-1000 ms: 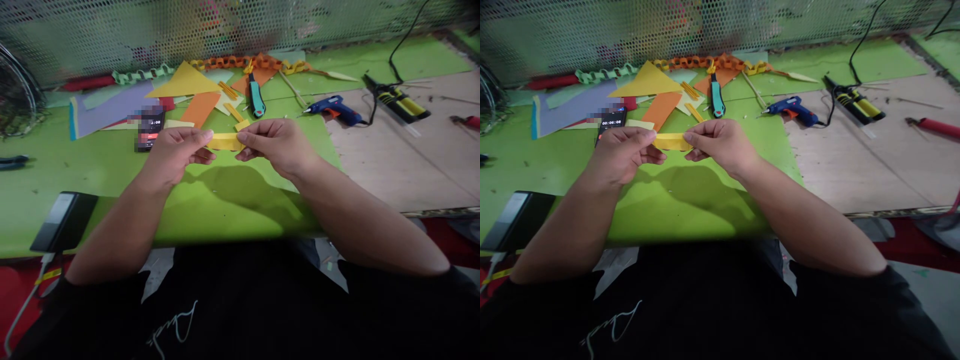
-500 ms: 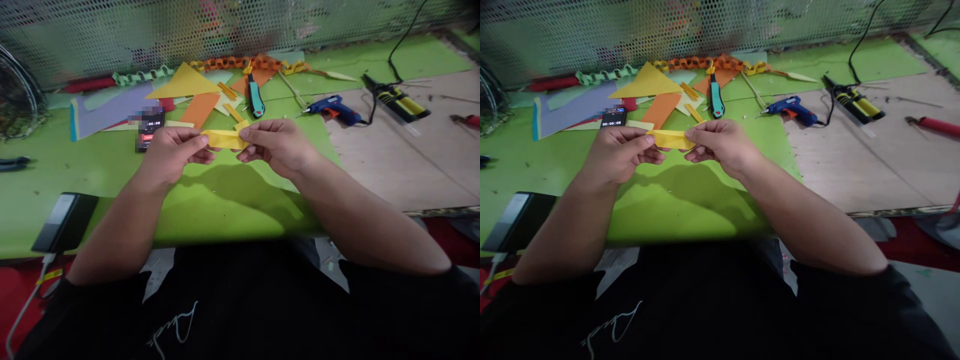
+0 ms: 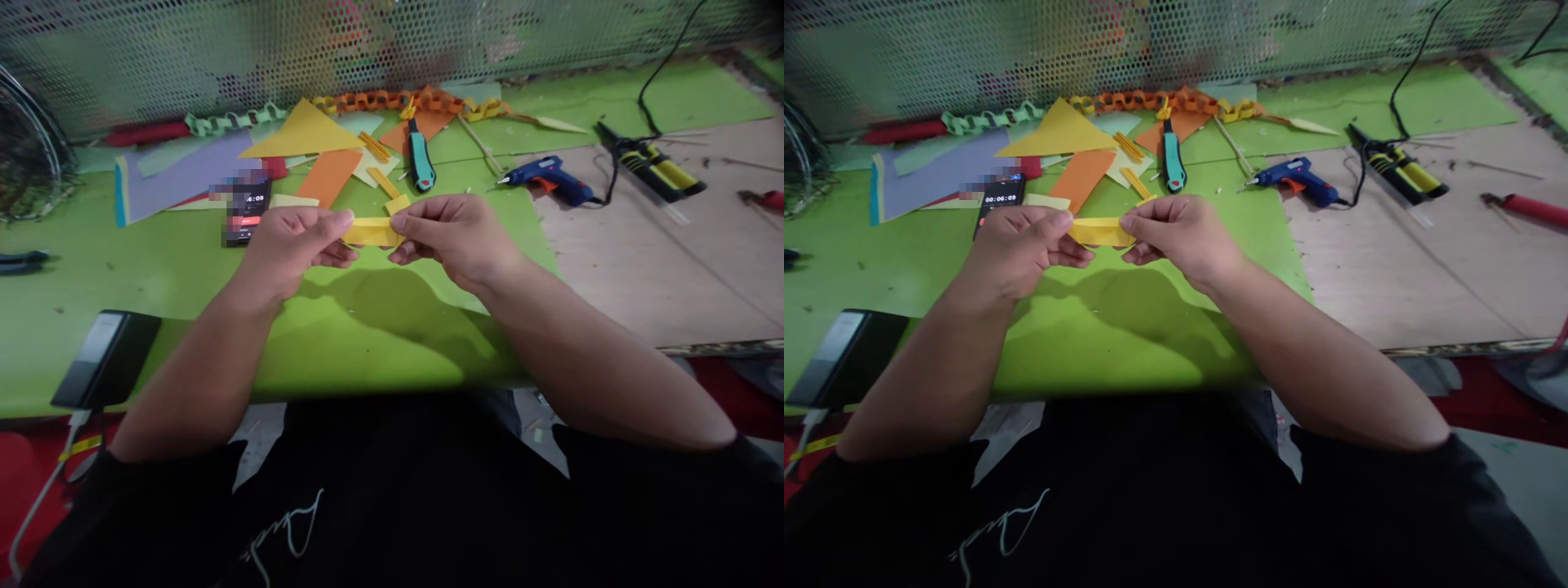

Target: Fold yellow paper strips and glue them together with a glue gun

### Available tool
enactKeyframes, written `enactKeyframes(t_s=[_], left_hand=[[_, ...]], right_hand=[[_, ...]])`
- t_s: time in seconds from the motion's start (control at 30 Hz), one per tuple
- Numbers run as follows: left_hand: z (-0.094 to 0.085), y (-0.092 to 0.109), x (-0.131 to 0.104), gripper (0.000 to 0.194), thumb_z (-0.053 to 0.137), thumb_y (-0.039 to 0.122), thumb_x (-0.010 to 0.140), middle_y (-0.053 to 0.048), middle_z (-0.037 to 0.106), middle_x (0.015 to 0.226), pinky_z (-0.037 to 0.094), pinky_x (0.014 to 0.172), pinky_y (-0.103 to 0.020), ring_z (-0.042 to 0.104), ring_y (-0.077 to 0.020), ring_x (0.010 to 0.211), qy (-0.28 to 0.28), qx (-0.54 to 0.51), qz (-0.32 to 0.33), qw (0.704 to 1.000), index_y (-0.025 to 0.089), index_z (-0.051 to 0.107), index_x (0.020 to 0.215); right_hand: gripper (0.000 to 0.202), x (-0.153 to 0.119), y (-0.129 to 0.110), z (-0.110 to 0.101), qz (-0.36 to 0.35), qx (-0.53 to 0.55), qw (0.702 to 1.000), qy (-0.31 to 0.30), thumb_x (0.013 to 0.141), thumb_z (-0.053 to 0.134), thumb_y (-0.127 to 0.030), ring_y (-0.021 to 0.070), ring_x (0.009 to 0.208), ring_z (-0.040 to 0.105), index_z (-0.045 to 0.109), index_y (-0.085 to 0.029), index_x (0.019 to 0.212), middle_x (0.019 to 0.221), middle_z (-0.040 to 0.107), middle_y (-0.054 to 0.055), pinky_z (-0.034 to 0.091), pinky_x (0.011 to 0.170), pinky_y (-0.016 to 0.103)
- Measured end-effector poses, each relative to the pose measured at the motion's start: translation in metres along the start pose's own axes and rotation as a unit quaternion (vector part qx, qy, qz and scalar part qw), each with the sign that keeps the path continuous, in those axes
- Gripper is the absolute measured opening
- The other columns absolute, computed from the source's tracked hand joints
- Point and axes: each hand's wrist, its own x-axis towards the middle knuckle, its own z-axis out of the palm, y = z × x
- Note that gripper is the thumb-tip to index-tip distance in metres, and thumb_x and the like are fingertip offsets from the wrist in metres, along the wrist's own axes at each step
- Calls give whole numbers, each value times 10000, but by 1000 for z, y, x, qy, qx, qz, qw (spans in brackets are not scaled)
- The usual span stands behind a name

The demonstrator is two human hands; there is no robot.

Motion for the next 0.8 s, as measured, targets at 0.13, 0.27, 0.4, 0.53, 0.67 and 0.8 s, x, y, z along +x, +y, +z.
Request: enactKeyframes(t_s=[0.13, 0.27, 0.4, 0.53, 0.67, 0.8], left_hand=[[1, -1, -3, 361, 1003, 440, 832, -85, 863, 847, 725, 713, -309, 823, -174, 670, 0, 2, 4, 1000, 144, 881, 1000], [2, 0, -3, 318, 1000, 377, 822, -87, 866, 856, 731, 733, -331, 825, -183, 668, 11, -5, -14, 1000, 134, 863, 975], [2, 0, -2, 302, 986, 380, 822, -67, 853, 822, 727, 733, -340, 816, -182, 656, 19, -10, -14, 1000, 139, 861, 952], [1, -1, -2, 306, 1000, 378, 798, -55, 846, 812, 715, 701, -325, 815, -185, 643, 25, -16, -14, 999, 147, 868, 948], [-1, -2, -1, 287, 1011, 365, 783, -55, 854, 828, 713, 695, -313, 813, -178, 641, 20, -14, -9, 1000, 161, 879, 935], [-2, -3, 0, 248, 1004, 346, 800, -58, 858, 819, 710, 675, -291, 808, -167, 628, 2, -21, 1, 1000, 171, 898, 939]], right_hand=[[214, 0, 1, 0, -9, -9, 1000, -8, 845, 1029, -361, 140, 605, 768, 865, -227, 825, 726, 804, 7, 713, 647, 267], [231, -2, 0, 1, -8, -2, 1000, -7, 818, 1049, -371, 147, 635, 793, 880, -225, 876, 740, 814, 4, 713, 659, 249], [221, -4, -4, 0, 10, 2, 1000, -3, 804, 1060, -335, 143, 642, 796, 879, -226, 873, 755, 828, 3, 715, 668, 240], [231, -4, -7, 0, 21, 1, 1000, -11, 790, 1072, -328, 143, 649, 801, 882, -222, 864, 763, 836, 8, 718, 683, 238], [245, -5, -10, 1, 17, 1, 1000, -13, 783, 1080, -336, 142, 630, 798, 878, -217, 853, 745, 831, 2, 718, 677, 235], [236, -4, -9, 0, 2, -2, 1000, -12, 778, 1083, -339, 145, 643, 802, 884, -230, 844, 752, 836, 4, 726, 696, 241]])
